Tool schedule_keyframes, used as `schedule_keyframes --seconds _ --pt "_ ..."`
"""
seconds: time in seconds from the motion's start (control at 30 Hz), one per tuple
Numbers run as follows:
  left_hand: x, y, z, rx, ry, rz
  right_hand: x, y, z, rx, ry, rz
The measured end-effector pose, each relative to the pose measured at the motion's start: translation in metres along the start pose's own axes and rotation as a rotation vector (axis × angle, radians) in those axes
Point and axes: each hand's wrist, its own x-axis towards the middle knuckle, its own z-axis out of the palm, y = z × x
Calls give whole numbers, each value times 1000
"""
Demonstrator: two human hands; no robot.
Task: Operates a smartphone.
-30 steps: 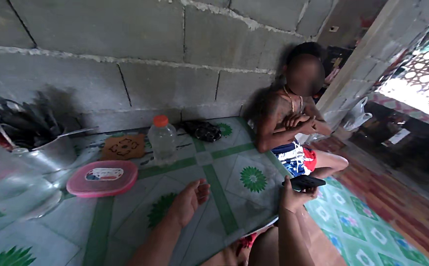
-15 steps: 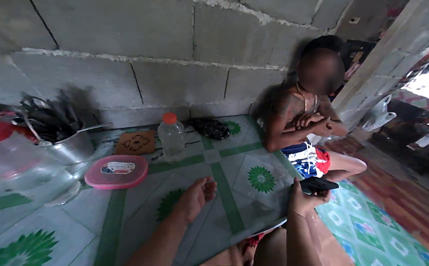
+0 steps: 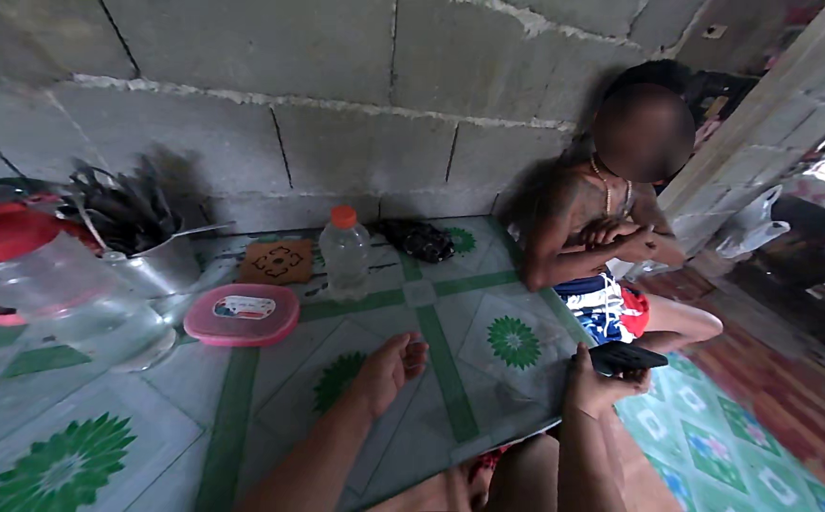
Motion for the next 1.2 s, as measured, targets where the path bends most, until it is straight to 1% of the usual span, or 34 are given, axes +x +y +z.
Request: schedule_keyframes --seconds 0.23,1.2 --pt "0 1 -2 -4 -24 0 -3 -15 -1 5 -3 31" --pt "0 1 -1 13 -22 -5 -2 -6 -1 4 -3 10"
